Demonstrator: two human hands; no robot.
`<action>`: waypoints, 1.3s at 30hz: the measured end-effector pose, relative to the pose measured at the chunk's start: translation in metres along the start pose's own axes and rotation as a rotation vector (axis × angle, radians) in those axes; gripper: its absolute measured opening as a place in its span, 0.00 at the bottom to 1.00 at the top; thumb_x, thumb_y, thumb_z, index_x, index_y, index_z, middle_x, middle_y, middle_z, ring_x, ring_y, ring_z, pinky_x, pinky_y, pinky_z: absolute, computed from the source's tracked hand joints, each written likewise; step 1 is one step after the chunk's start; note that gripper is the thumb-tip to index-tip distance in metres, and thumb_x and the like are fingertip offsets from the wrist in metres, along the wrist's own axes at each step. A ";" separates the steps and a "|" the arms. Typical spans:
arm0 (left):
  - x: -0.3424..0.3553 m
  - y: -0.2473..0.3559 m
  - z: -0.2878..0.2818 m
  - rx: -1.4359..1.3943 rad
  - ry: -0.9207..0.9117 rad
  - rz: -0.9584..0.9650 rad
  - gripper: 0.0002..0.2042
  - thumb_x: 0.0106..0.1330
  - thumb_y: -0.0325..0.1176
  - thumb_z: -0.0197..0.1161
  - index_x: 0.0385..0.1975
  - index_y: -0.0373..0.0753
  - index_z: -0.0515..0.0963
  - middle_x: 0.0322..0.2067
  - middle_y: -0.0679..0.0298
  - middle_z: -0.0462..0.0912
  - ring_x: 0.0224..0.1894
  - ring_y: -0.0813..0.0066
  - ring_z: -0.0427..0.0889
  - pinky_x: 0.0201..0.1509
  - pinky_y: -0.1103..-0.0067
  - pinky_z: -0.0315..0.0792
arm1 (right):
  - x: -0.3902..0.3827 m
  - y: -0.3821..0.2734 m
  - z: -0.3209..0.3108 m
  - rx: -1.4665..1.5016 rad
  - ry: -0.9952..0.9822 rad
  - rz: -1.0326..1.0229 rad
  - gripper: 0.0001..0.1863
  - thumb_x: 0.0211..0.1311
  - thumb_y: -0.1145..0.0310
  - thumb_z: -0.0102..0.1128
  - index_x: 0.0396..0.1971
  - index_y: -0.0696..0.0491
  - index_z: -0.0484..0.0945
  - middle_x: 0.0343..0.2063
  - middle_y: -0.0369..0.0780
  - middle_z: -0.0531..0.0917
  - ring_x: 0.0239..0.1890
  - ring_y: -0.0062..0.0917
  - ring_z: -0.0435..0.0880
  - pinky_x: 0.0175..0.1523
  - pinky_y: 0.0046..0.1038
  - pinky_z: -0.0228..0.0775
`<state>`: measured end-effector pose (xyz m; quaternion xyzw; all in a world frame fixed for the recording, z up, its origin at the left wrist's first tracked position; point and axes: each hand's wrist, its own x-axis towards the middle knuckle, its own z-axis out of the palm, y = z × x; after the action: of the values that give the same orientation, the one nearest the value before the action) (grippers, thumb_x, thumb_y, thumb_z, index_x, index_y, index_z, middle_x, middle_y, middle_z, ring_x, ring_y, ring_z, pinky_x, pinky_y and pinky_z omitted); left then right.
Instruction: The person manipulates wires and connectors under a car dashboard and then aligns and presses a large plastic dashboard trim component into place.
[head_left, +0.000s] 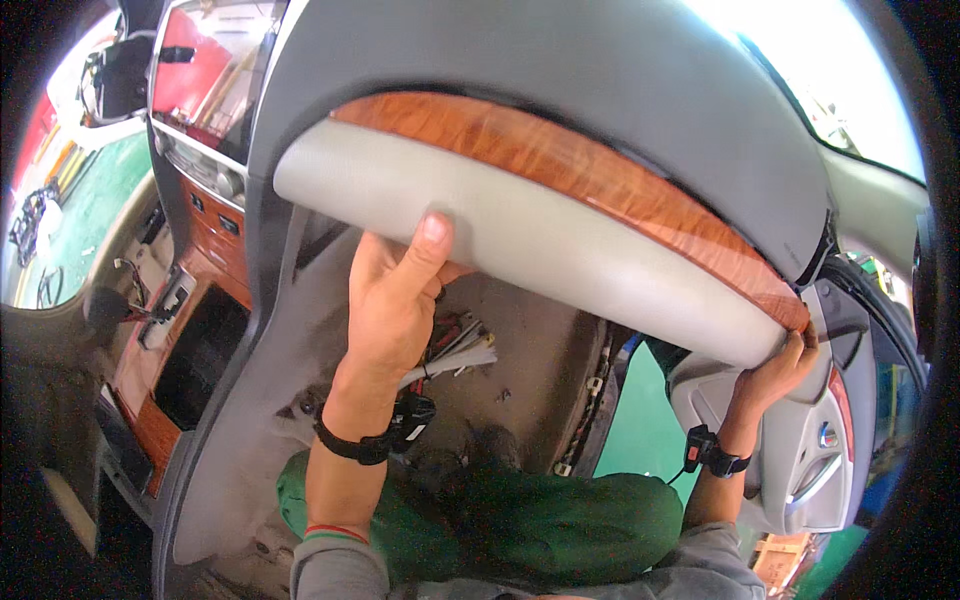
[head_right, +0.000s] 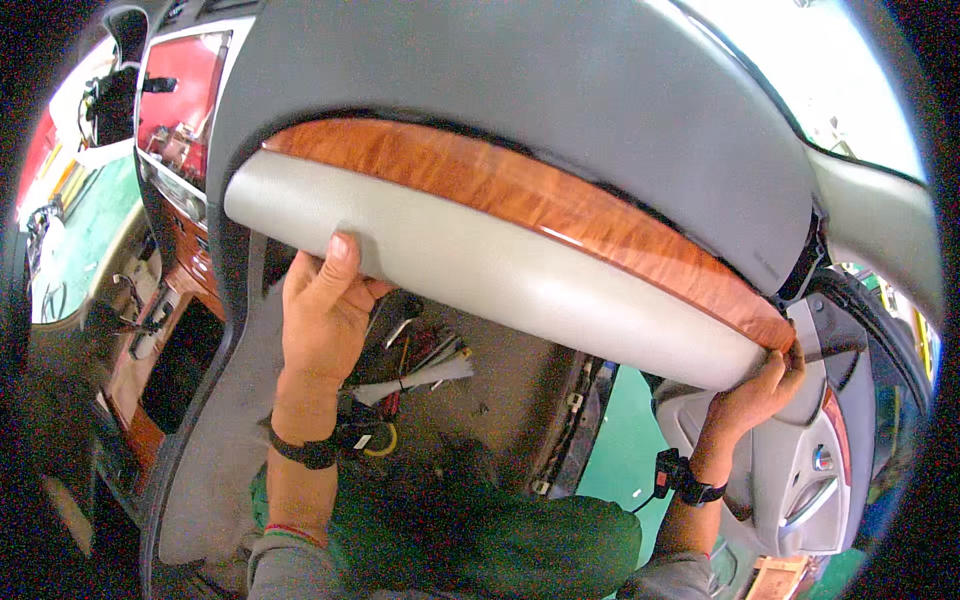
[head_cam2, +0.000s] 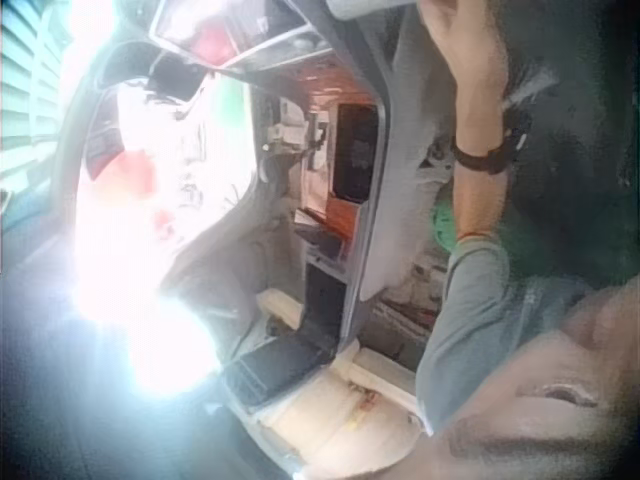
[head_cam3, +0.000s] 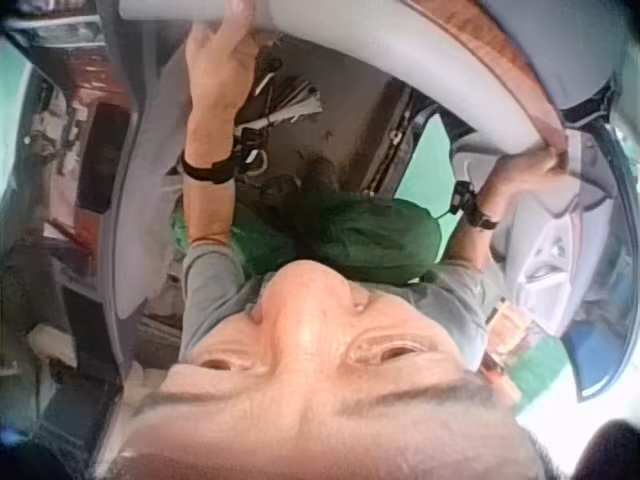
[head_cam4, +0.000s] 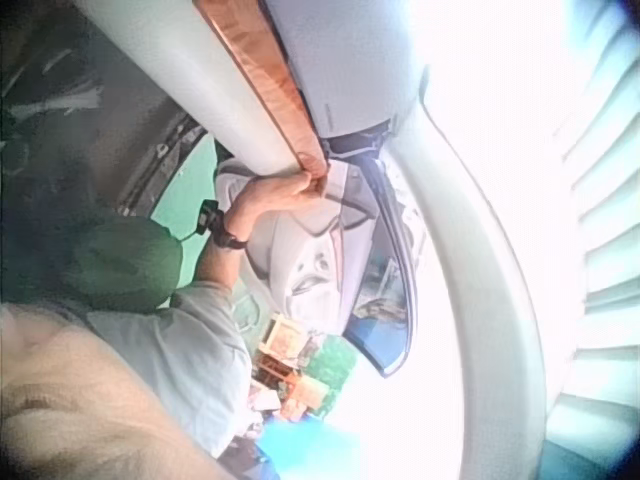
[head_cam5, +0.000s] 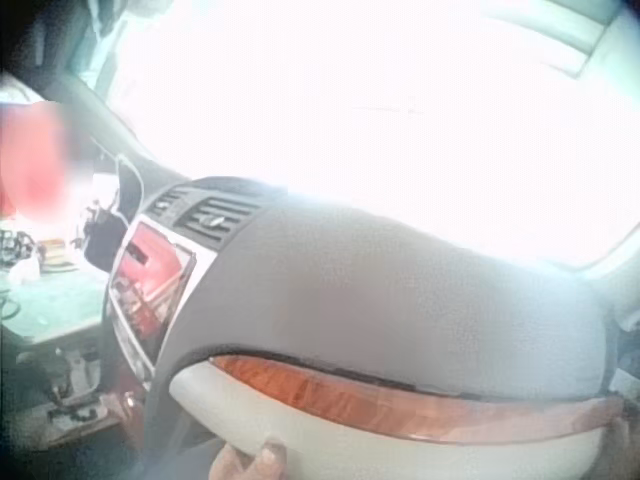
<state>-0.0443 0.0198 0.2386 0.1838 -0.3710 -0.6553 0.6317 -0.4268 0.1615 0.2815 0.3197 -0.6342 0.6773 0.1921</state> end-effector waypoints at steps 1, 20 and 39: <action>0.004 0.000 0.000 0.009 -0.013 0.013 0.20 0.72 0.42 0.58 0.53 0.33 0.68 0.49 0.57 0.79 0.48 0.64 0.82 0.50 0.67 0.78 | 0.001 -0.001 0.003 0.015 0.013 0.003 0.20 0.63 0.71 0.45 0.52 0.67 0.71 0.48 0.47 0.77 0.50 0.33 0.77 0.58 0.32 0.67; -0.011 -0.063 0.086 -0.037 0.076 -0.140 0.28 0.66 0.55 0.60 0.54 0.37 0.70 0.46 0.58 0.79 0.45 0.65 0.83 0.43 0.65 0.83 | -0.007 -0.017 -0.003 -0.116 -0.132 -0.156 0.22 0.59 0.78 0.48 0.55 0.64 0.64 0.56 0.52 0.71 0.60 0.38 0.70 0.68 0.36 0.57; -0.014 -0.072 0.090 -0.101 0.171 -0.145 0.33 0.64 0.60 0.59 0.58 0.40 0.68 0.52 0.60 0.77 0.51 0.63 0.78 0.52 0.65 0.77 | -0.040 -0.066 0.054 0.570 -0.726 -1.058 0.19 0.47 0.70 0.66 0.11 0.50 0.61 0.12 0.32 0.61 0.13 0.24 0.64 0.16 0.27 0.53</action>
<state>-0.1562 0.0507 0.2433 0.2334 -0.2679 -0.6991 0.6204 -0.3437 0.1227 0.3029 0.8292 -0.2154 0.4831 0.1805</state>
